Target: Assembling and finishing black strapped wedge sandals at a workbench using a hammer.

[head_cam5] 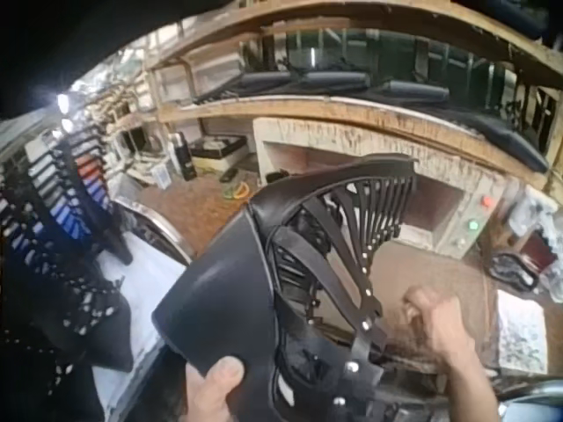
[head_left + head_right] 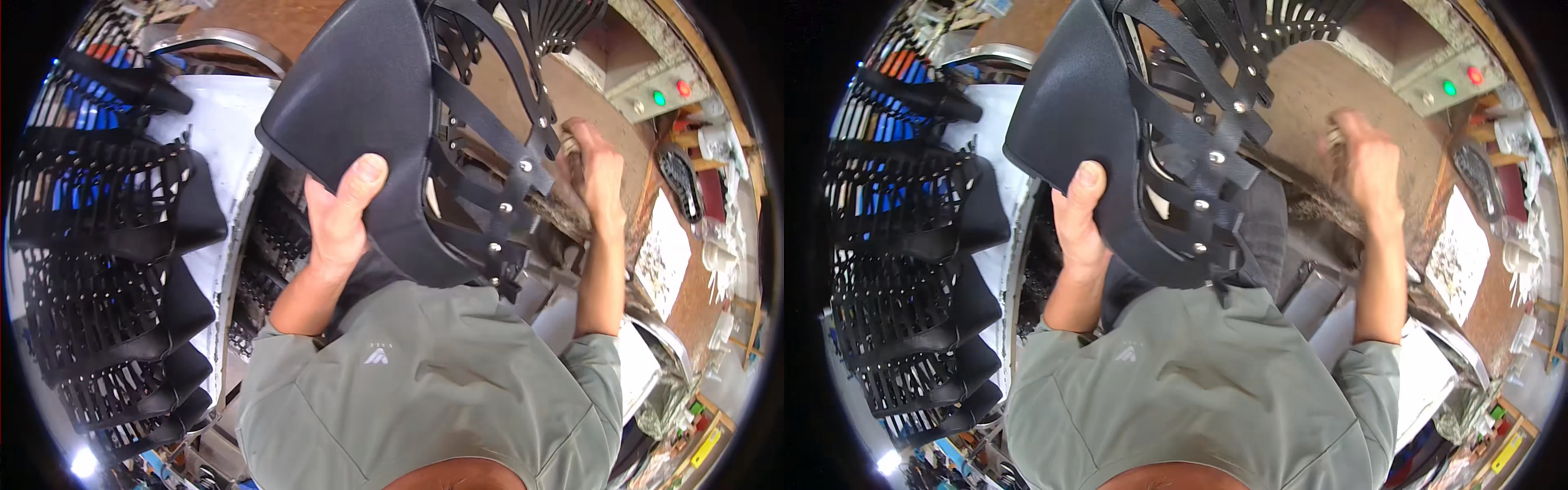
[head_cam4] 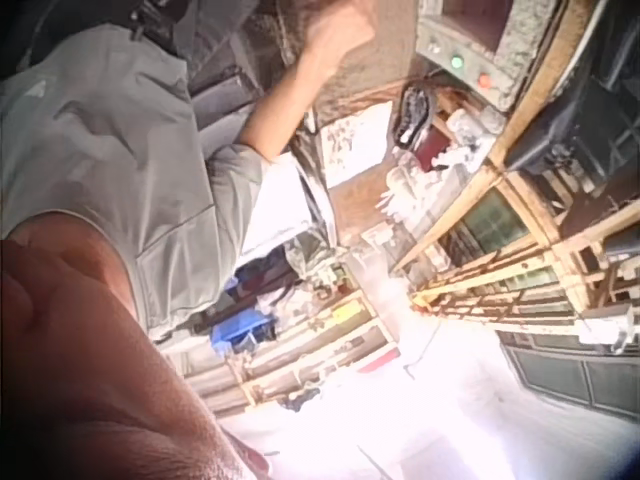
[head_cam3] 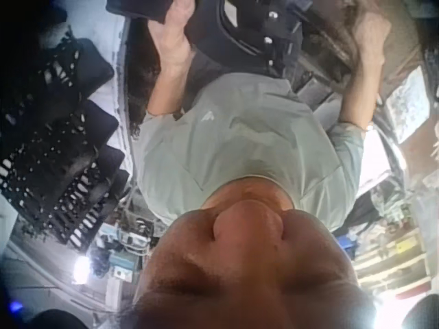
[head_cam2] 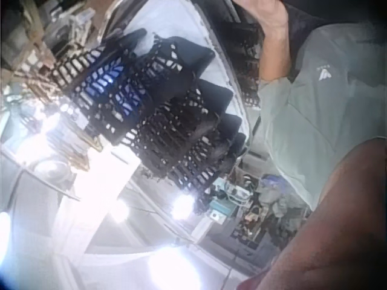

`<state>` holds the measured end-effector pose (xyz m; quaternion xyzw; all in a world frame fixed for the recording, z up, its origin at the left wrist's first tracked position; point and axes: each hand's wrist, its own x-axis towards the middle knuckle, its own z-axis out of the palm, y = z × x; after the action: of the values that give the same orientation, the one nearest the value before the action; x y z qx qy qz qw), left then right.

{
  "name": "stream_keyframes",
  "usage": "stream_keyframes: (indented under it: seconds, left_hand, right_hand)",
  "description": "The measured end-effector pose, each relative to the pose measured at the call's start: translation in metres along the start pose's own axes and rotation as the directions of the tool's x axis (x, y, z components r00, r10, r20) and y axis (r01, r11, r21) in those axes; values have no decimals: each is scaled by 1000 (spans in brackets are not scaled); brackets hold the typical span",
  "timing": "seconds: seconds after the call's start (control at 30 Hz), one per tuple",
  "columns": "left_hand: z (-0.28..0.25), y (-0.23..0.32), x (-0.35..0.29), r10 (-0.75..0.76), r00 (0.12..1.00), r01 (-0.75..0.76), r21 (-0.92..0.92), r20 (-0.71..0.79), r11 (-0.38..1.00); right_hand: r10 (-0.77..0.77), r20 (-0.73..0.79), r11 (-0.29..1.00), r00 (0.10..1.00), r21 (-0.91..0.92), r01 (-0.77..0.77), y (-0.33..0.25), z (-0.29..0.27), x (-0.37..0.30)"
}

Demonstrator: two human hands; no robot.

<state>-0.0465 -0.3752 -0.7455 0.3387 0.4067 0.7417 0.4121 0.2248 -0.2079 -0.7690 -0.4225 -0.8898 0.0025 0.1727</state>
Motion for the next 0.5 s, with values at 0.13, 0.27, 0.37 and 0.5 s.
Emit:
stream_keyframes:
  seconds: [0.13, 0.27, 0.37, 0.5]
  left_hand:
    - [0, 4, -5, 206, 976, -198, 107, -71, 974]
    - [-17, -5, -14, 230, 970, -225, 56, -86, 973]
    - [-23, -17, -8, 320, 944, -311, 102, -83, 945]
    - [-10, -28, -9, 349, 933, -343, 73, -93, 936]
  right_hand:
    - [78, 90, 976, 993, -209, -58, 89, 34, 2]
    - [107, 175, 987, 979, -136, -83, 45, 13, -12]
    - [55, 140, 561, 989, 815, -147, -47, -21, -40]
    - [-48, -211, 371, 976, 904, 214, -140, -31, -32]
